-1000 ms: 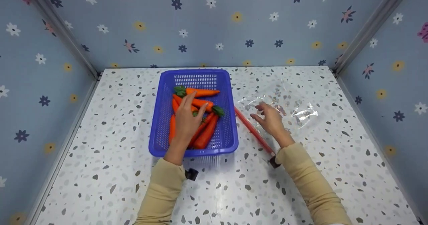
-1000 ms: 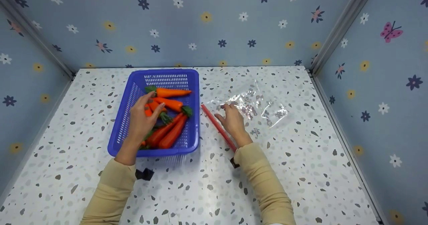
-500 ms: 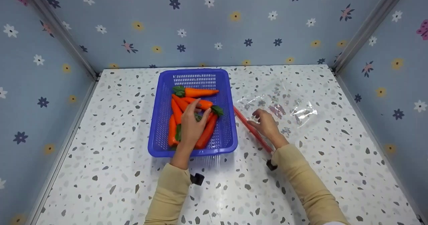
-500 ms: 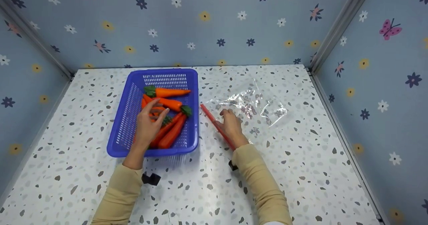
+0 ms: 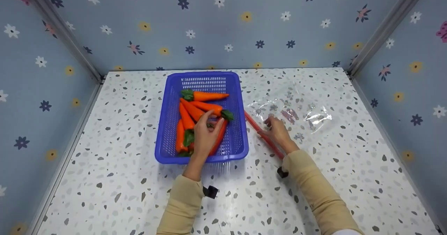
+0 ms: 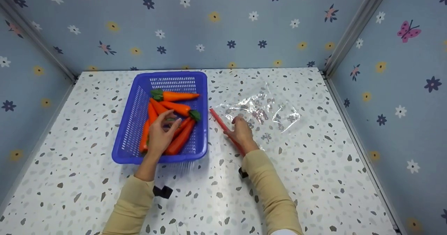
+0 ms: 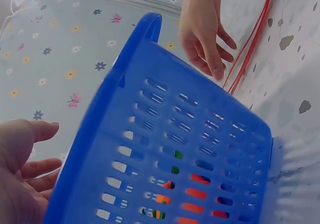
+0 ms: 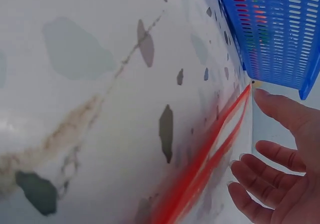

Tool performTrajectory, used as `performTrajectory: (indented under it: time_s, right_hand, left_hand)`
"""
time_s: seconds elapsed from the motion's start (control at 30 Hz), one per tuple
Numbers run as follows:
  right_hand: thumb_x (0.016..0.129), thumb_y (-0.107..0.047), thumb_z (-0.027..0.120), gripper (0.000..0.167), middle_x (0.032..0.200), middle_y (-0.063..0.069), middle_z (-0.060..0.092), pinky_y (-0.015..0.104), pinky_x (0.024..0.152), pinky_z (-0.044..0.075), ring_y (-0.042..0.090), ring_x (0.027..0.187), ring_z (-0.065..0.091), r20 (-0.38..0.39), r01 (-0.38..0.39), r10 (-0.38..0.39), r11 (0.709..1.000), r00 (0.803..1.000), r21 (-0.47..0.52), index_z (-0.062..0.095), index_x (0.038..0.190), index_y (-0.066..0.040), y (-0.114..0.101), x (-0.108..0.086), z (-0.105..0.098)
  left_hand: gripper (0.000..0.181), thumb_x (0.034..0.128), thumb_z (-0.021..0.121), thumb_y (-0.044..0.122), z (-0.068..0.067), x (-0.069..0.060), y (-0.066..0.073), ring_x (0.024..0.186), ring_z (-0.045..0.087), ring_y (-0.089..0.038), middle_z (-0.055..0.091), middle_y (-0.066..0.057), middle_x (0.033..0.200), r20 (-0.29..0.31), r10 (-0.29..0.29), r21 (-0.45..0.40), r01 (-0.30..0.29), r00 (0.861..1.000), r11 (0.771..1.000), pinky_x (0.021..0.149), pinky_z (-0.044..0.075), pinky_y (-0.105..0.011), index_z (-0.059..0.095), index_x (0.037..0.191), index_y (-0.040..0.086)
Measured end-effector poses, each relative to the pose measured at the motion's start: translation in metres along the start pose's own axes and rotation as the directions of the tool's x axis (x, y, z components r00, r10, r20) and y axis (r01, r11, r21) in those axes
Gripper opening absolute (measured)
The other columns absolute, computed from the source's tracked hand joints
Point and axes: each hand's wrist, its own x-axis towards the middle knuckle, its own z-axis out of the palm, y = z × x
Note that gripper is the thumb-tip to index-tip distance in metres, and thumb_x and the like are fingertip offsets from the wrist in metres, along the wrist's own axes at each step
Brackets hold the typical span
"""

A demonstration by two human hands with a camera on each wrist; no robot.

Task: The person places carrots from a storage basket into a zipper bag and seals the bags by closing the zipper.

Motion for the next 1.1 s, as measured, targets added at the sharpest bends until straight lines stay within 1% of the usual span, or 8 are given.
performTrajectory:
  time_s: [0.13,0.3,0.4,0.57,0.73,0.8,0.97,1.1]
  right_hand:
    - [0.067,-0.022,0.077,0.049,0.092,0.013,0.055,0.036,0.073,0.042,0.025,0.083,0.051,0.033,-0.044,0.043,0.999,0.999,0.025,0.052,0.103,0.0,0.004,0.003,0.003]
    - [0.065,-0.018,0.078,0.048,0.093,0.012,0.054,0.036,0.075,0.042,0.024,0.084,0.05,0.049,-0.078,0.075,0.995,0.996,0.055,0.052,0.102,-0.001,0.006,0.006,0.004]
    - [0.068,-0.015,0.076,0.042,0.092,0.012,0.054,0.035,0.074,0.042,0.024,0.083,0.05,0.059,-0.094,0.089,0.992,0.994,0.082,0.053,0.1,-0.001,0.008,0.006,0.003]
    - [0.077,-0.014,0.067,0.023,0.087,0.01,0.056,0.032,0.069,0.043,0.021,0.079,0.052,0.07,-0.108,0.1,0.986,0.993,0.124,0.057,0.094,-0.002,0.009,0.005,0.002]
    - [0.081,-0.013,0.062,0.013,0.085,0.009,0.058,0.03,0.065,0.045,0.02,0.075,0.054,0.047,-0.092,0.086,0.983,0.995,0.161,0.061,0.09,-0.003,0.013,0.002,0.001]
    - [0.081,-0.012,0.061,0.012,0.083,0.009,0.059,0.029,0.062,0.044,0.019,0.072,0.053,0.024,-0.068,0.065,0.982,0.998,0.178,0.062,0.089,-0.002,0.017,0.001,0.001]
    - [0.08,-0.012,0.064,0.015,0.073,0.006,0.059,0.022,0.055,0.04,0.012,0.061,0.05,-0.038,-0.021,0.032,0.964,0.999,0.266,0.065,0.086,0.002,0.021,-0.003,-0.001]
    - [0.08,-0.013,0.065,0.018,0.066,0.003,0.056,0.019,0.048,0.039,0.008,0.054,0.048,-0.034,-0.065,0.083,0.925,0.996,0.373,0.065,0.089,0.003,0.018,-0.006,-0.003]
  left_hand:
    - [0.038,0.0826,0.063,0.024,0.002,-0.002,-0.001,0.075,0.058,-0.015,0.06,-0.008,0.095,-0.003,-0.016,-0.027,0.016,1.0,1.0,0.06,0.048,-0.026,0.056,0.113,0.001]
    - [0.036,0.0823,0.063,0.023,0.006,-0.004,-0.001,0.074,0.059,-0.016,0.061,-0.006,0.093,-0.006,-0.051,-0.045,0.05,0.999,0.998,0.059,0.048,-0.025,0.057,0.111,0.003]
    - [0.034,0.0819,0.064,0.019,0.007,-0.005,0.001,0.073,0.059,-0.017,0.061,-0.006,0.092,-0.006,-0.066,-0.067,0.066,0.998,0.996,0.059,0.048,-0.025,0.057,0.11,0.003]
    - [0.031,0.082,0.064,0.017,0.008,-0.009,0.002,0.073,0.059,-0.016,0.062,-0.009,0.089,0.007,-0.083,-0.12,0.083,0.997,0.989,0.06,0.049,-0.025,0.058,0.108,0.0]
    - [0.025,0.0825,0.062,0.009,0.002,-0.016,0.031,0.075,0.058,-0.024,0.061,-0.016,0.087,0.018,-0.102,-0.147,0.104,0.995,0.984,0.062,0.047,-0.023,0.058,0.102,-0.005]
    - [0.023,0.0823,0.061,0.005,0.0,-0.019,0.043,0.077,0.058,-0.028,0.06,-0.019,0.087,0.026,-0.112,-0.152,0.115,0.993,0.982,0.064,0.046,-0.023,0.058,0.102,-0.007]
    - [0.023,0.0833,0.06,0.006,0.001,-0.02,0.047,0.078,0.057,-0.027,0.06,-0.018,0.088,0.05,-0.141,-0.182,0.147,0.989,0.972,0.066,0.046,-0.023,0.058,0.102,-0.007]
    - [0.023,0.083,0.06,0.006,0.002,-0.021,0.048,0.078,0.057,-0.027,0.06,-0.018,0.088,0.065,-0.155,-0.204,0.165,0.986,0.965,0.066,0.046,-0.023,0.057,0.102,-0.008]
